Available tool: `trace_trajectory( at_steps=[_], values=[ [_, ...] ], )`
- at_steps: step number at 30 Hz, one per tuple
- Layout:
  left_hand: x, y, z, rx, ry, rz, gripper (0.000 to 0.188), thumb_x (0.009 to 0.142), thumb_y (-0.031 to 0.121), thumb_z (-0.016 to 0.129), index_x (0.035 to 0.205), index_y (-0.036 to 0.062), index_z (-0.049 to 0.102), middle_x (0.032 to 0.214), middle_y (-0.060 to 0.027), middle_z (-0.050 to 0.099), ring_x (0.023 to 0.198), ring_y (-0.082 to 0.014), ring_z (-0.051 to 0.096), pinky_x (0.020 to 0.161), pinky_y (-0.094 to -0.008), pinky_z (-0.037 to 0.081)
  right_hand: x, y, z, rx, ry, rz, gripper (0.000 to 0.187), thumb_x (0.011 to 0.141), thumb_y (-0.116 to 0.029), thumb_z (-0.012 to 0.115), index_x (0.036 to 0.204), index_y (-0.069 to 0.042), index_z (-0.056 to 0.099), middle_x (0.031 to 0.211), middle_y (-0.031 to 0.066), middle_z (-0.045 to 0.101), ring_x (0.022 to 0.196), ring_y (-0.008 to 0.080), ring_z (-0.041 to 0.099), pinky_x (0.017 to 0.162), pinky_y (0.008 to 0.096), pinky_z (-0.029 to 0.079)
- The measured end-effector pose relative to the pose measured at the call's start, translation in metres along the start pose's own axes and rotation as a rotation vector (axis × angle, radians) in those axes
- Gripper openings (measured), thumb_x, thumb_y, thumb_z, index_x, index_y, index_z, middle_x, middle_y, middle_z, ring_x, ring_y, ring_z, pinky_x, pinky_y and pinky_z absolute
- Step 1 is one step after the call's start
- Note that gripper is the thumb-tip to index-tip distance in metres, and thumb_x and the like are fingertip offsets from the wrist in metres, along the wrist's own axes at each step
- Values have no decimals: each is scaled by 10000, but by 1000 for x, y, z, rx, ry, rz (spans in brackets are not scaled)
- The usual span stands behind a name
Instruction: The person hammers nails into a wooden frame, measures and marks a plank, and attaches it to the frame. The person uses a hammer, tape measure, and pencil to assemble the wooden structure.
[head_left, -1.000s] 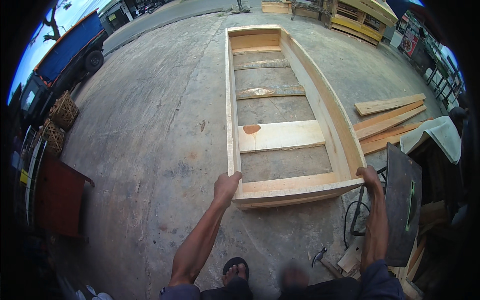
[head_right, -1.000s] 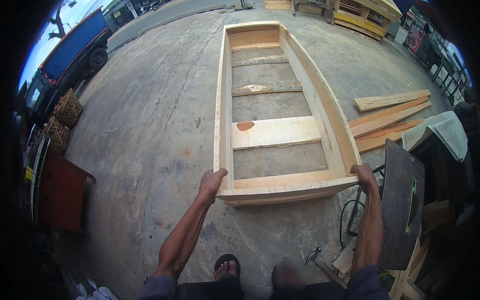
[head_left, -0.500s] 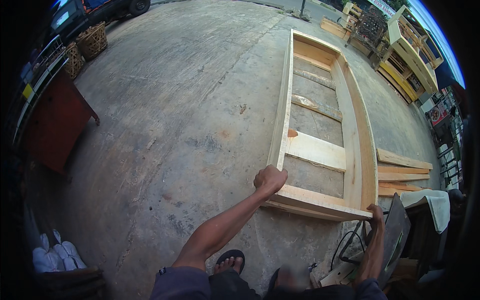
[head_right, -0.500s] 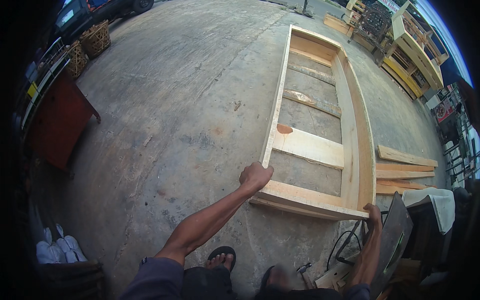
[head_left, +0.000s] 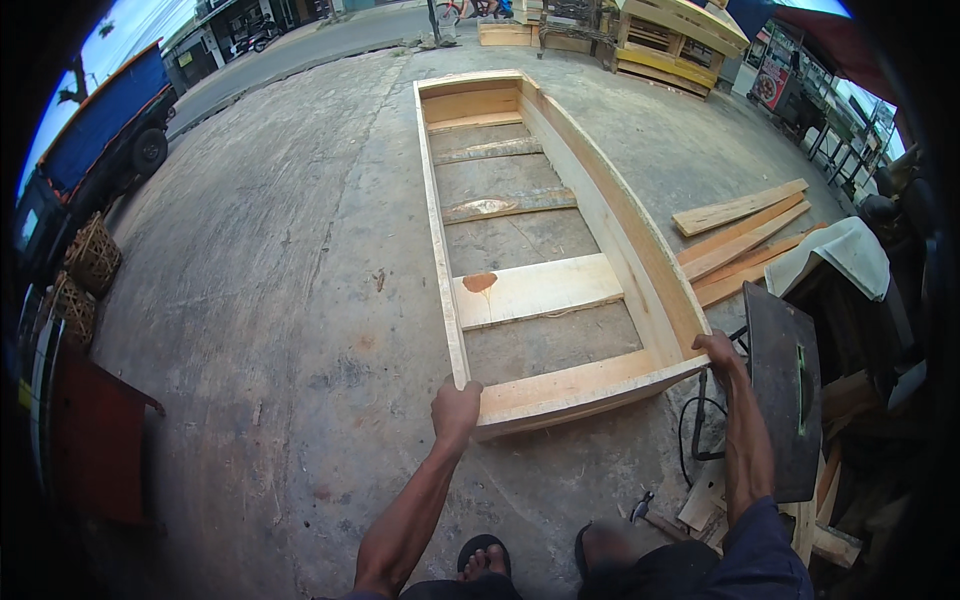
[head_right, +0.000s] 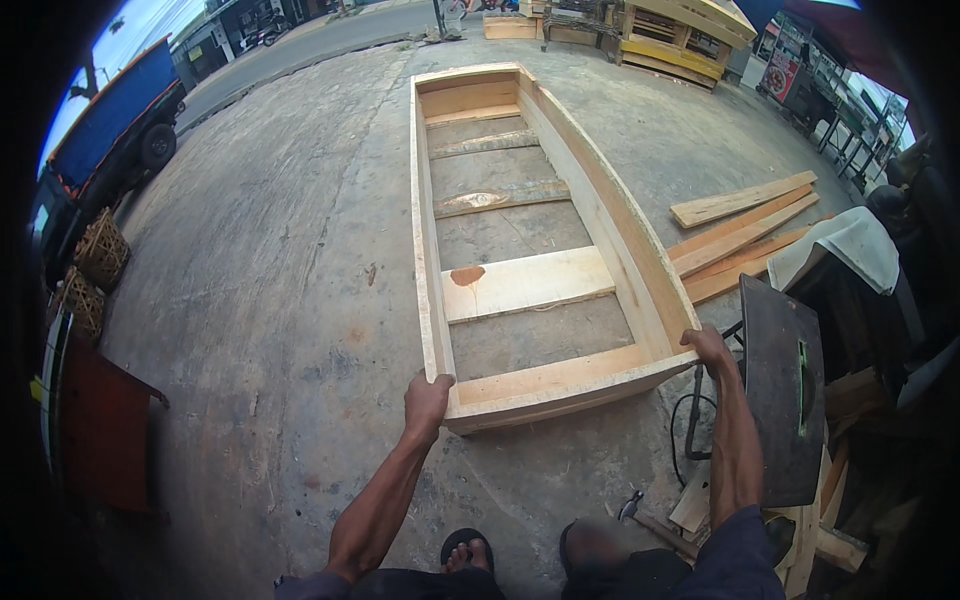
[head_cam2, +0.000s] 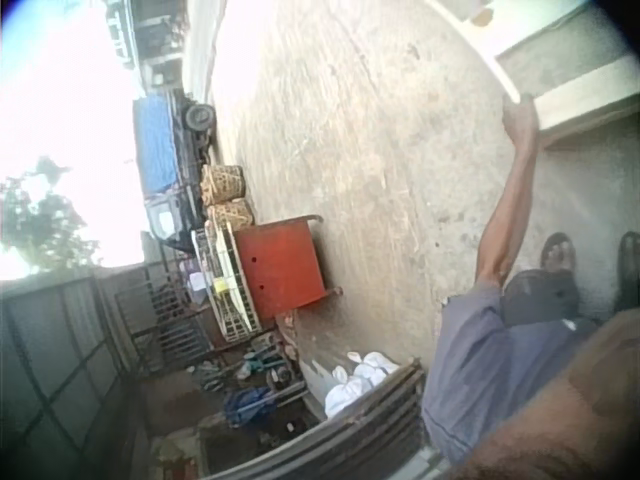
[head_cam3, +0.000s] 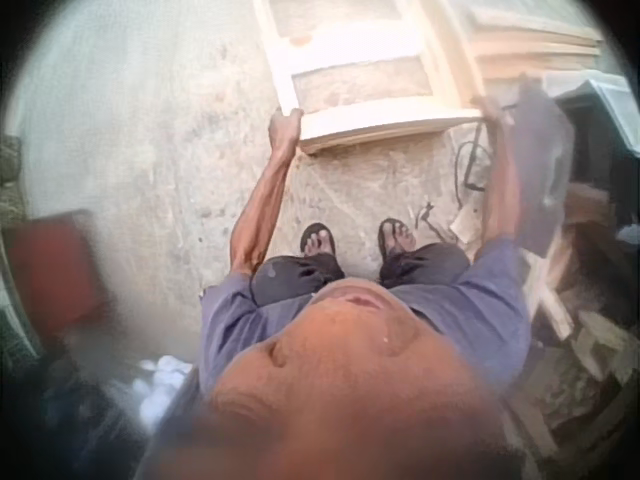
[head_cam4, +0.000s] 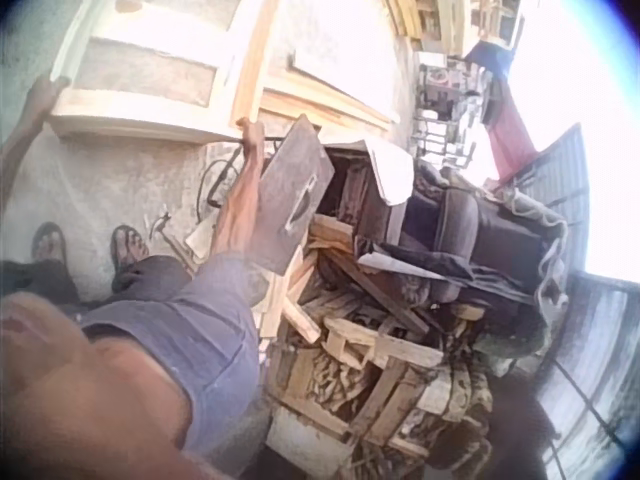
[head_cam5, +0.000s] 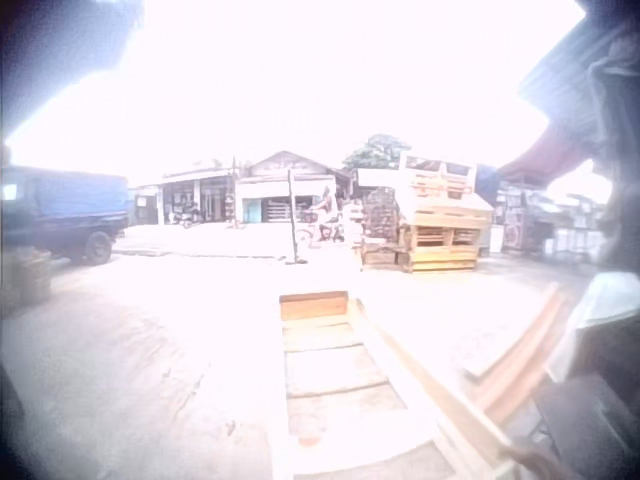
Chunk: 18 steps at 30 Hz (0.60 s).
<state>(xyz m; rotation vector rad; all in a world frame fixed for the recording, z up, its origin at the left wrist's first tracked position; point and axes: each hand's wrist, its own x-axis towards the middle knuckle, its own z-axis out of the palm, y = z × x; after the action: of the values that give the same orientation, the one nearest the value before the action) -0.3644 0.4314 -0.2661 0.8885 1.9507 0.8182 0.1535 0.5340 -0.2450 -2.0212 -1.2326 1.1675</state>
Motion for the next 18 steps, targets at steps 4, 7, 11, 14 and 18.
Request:
trace_trajectory(
  at_steps=[4, 7, 11, 14, 18],
  values=[
    [8, -8, 2, -93, 27, -12, 550, 822, 284, 661, 1260, -49, 660, 1158, -292, 726, 1092, -417, 712, 970, -453, 528, -4, -10, 4, -36, 56, 20, 549, 724, -205, 698, 1149, 142, 681, 927, 174, 695, 745, 251, 665, 663, 371, 510],
    [16, -15, -1, -162, -27, -12, 554, 832, 236, 663, 1276, -93, 626, 1167, -264, 719, 1050, -360, 710, 938, -423, 529, -2, -11, 6, -24, 54, 46, 585, 711, -227, 723, 1142, 166, 676, 942, 200, 704, 732, 269, 675, 658, 389, 521],
    [26, -15, -9, -186, -77, 46, 573, 859, 230, 653, 1317, -108, 586, 1205, -244, 689, 1056, -316, 677, 948, -405, 508, 3, -15, 3, -57, 30, 163, 603, 679, -278, 766, 1112, 135, 701, 1038, 229, 711, 863, 288, 679, 724, 404, 534],
    [23, -6, -16, -91, -121, 12, 648, 895, 319, 671, 1358, -117, 549, 1239, -248, 671, 1092, -322, 657, 971, -399, 491, -18, -21, 10, -130, 129, 75, 701, 710, -422, 758, 1219, 57, 708, 1238, 299, 694, 1107, 405, 691, 920, 435, 546],
    [-9, 36, -25, 572, 200, 306, 694, 956, 500, 647, 1353, -63, 572, 1240, -252, 683, 1093, -379, 647, 979, -463, 498, -119, -45, 35, -169, 688, -383, 624, 955, -452, 703, 1320, 47, 621, 1256, 259, 681, 1232, 428, 615, 1064, 493, 483]
  ],
)
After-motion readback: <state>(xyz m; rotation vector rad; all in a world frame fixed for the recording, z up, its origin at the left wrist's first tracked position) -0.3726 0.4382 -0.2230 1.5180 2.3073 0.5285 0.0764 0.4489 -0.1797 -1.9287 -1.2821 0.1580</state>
